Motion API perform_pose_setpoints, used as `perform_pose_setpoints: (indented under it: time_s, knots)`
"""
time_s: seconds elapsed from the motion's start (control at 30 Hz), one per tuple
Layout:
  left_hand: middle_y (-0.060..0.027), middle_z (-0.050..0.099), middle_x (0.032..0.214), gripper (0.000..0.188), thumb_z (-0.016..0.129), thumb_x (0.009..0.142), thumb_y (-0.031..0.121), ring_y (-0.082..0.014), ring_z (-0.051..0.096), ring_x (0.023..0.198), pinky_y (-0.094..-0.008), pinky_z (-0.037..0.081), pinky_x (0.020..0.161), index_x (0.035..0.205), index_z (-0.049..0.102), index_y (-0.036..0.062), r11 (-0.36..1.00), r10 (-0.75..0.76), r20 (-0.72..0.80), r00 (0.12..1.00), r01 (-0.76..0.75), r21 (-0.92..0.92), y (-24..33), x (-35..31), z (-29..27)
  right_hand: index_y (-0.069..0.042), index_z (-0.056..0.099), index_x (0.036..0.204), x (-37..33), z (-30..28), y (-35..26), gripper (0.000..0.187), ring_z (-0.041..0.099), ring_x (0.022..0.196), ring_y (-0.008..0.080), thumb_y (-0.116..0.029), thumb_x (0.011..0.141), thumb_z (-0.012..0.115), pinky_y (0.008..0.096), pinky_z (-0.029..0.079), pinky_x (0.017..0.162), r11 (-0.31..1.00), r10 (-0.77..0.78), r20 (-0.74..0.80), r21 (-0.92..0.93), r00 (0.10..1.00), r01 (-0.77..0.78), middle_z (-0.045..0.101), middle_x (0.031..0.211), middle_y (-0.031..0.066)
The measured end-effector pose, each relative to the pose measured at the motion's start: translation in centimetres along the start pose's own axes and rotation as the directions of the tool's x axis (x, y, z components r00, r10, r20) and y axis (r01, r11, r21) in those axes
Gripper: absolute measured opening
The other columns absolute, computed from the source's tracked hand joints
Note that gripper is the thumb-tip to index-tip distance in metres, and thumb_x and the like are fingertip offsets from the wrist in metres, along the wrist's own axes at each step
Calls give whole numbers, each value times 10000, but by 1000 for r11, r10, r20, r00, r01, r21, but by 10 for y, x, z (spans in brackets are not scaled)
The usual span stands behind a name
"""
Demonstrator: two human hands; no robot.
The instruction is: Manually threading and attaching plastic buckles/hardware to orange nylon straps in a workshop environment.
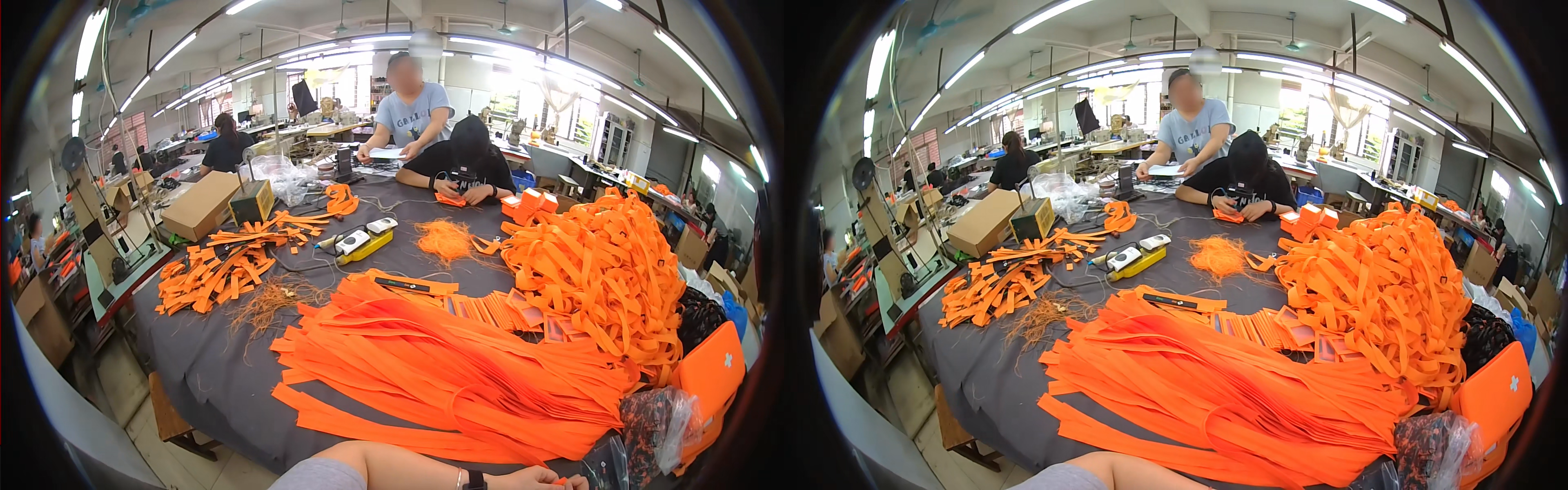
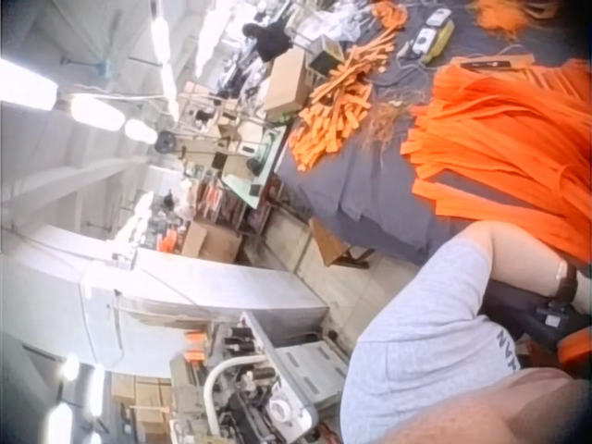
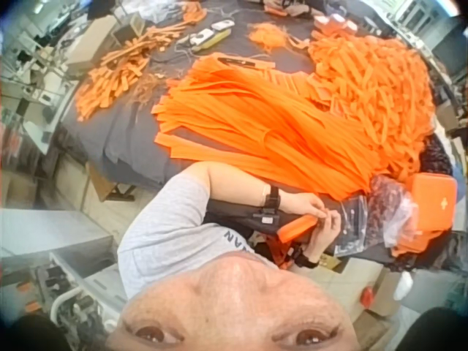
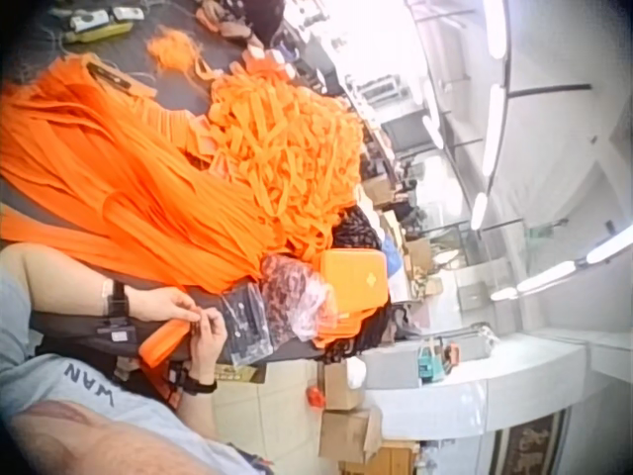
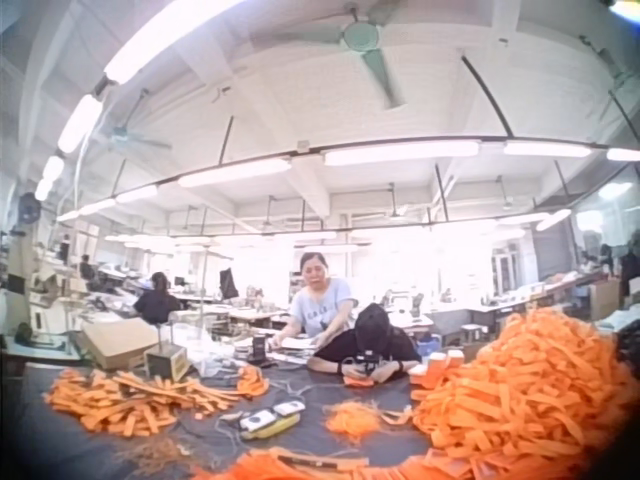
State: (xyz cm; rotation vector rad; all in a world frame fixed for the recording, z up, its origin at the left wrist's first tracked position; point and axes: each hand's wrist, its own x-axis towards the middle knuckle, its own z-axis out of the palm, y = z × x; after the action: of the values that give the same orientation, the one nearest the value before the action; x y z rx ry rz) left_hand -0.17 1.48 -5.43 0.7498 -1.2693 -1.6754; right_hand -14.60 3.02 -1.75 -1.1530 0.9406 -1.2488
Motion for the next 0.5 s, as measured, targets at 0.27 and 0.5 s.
perform_pose_setpoints:
  time_s: [0.27, 0.5]
  knots:
    - [-44, 678, 887, 306, 646, 872, 321, -119, 595, 842, -280, 469, 775, 955, 684, 28, 999, -15, -19, 1000, 16, 51, 9, -4, 1, -43, 515, 827, 1, 0, -1, 83, 519, 759, 87, -8, 888, 559, 204, 421, 684, 1000, 5, -5, 6, 1000, -5, 514, 798, 1]
    - [-52, 677, 896, 337, 640, 871, 351, -127, 594, 856, -286, 466, 783, 959, 683, 28, 995, 7, -5, 1000, -7, 96, 17, -8, -1, -49, 519, 834, 2, -3, 4, 85, 522, 737, 81, -1, 891, 560, 200, 424, 669, 999, 9, -5, 31, 1000, -9, 520, 786, -4]
